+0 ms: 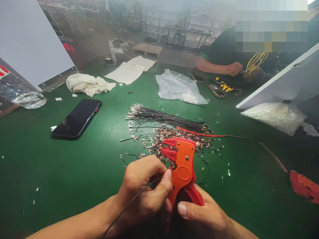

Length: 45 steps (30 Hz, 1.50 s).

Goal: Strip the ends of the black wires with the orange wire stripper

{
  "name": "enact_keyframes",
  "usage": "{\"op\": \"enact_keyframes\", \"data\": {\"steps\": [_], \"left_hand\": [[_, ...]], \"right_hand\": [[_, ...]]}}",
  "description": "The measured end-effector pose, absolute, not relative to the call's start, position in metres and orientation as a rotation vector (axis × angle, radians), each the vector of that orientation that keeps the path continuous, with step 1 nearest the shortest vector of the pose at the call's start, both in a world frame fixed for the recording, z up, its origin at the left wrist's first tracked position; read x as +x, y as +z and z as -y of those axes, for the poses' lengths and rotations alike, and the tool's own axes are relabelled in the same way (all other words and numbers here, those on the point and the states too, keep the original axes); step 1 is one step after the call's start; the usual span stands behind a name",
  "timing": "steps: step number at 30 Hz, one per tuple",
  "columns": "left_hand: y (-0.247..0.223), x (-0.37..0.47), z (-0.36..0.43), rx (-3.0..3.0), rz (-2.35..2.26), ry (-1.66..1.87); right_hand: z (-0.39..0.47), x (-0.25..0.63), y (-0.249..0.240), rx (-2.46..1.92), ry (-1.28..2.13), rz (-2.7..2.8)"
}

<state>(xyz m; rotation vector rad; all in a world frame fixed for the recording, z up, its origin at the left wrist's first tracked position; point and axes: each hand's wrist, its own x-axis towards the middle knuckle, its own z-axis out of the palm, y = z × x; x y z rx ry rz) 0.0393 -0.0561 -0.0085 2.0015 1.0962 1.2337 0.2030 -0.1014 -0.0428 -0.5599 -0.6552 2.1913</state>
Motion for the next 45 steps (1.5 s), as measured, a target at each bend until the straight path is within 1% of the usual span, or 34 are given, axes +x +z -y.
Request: {"op": "enact_keyframes", "data": {"steps": [5,11,16,23,27,30,33,37,41,45], "left_hand": [[-0.011,0.040,0.055,2.002,-1.044,1.269],[-0.013,0.041,0.054,2.018,-1.003,1.308],[-0.014,0.041,0.054,2.032,-1.026,1.270],[-0.016,0.041,0.053,2.046,-0.987,1.274],[-0.018,0.041,0.054,2.054,-0.977,1.278],[-0.017,0.041,0.056,2.048,-0.968,1.262],[-0.013,0.040,0.056,1.905,-0.994,1.159],[-0.008,0.032,0.046,1.480,-1.087,1.026],[-0.008,0.025,0.032,1.046,-1.026,0.975],[-0.008,0.025,0.026,0.896,-0.936,0.955]], "right_hand": [[0.101,0.203,-0.045,-0.556,2.170,0.777],[0.105,0.204,-0.054,-0.681,2.084,0.864],[0.108,0.205,-0.061,-0.740,2.063,0.871],[0.111,0.203,-0.047,-1.012,2.042,0.755],[0.111,0.204,-0.045,-1.020,2.008,0.813],[0.112,0.205,-0.050,-0.953,2.029,0.734],[0.110,0.206,-0.051,-0.766,2.066,0.588],[0.105,0.215,-0.040,-0.599,2.115,0.455],[0.104,0.226,-0.033,-0.561,2.204,0.528],[0.108,0.229,-0.041,-0.596,2.247,0.715]]}}
